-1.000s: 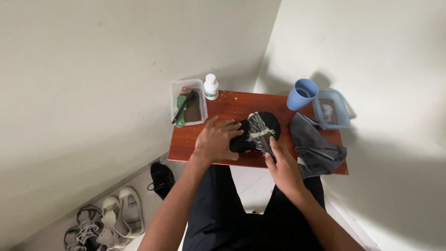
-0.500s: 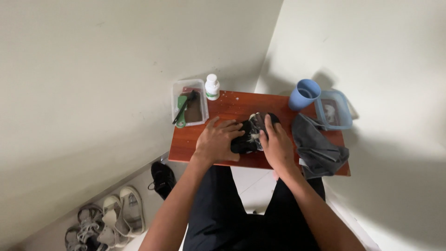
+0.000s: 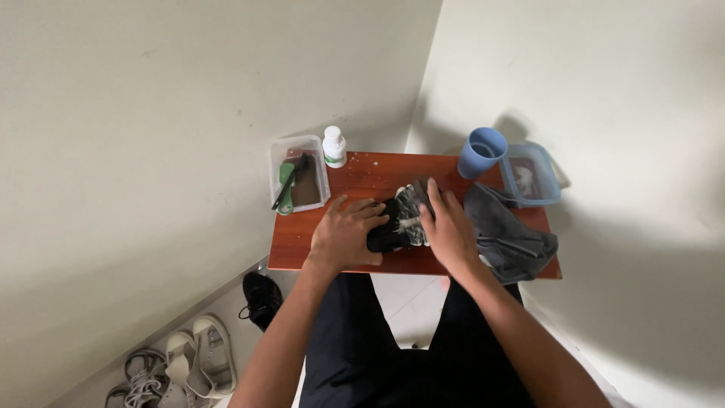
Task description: The person scrubs a black shoe with a brush and cleaning solution on a small wooden table. After scrubbing, the person wipes the shoe with a gray cloth to remove the foam and residue.
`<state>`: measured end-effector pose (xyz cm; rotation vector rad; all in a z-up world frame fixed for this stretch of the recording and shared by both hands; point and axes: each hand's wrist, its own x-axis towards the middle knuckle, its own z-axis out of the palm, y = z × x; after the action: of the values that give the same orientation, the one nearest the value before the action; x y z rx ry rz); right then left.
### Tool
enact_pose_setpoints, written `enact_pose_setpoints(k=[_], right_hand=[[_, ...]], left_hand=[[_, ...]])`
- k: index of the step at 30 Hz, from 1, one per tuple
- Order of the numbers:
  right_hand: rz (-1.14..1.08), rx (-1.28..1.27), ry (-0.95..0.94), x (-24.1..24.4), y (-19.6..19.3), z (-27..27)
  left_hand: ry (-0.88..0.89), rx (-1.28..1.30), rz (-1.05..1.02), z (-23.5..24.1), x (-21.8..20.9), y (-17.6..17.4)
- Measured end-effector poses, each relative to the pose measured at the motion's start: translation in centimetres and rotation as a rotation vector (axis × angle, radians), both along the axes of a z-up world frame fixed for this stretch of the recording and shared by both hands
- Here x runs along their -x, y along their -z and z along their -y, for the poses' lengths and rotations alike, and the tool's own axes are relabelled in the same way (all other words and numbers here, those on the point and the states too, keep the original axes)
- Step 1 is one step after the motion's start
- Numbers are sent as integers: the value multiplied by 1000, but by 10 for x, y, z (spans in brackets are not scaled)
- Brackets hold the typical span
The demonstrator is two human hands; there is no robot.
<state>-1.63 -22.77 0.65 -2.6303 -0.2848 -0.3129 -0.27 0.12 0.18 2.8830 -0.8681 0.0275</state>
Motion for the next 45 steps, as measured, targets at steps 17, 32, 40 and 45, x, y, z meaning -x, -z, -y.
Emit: enact_pose_setpoints(k=[17,32,40,45], right_hand=[[-29,71,-25,55,53,27],[-150,84,-20,-8,27,4],[-42,-45,41,80,76,17],[-86,-20,30,37,47,7]], left_hand=[[-15,63,81,-1,-3,11],[-10,60,46,0,-4,17],[0,97,132,2,0,24],[-1,62,63,1,-1,19]])
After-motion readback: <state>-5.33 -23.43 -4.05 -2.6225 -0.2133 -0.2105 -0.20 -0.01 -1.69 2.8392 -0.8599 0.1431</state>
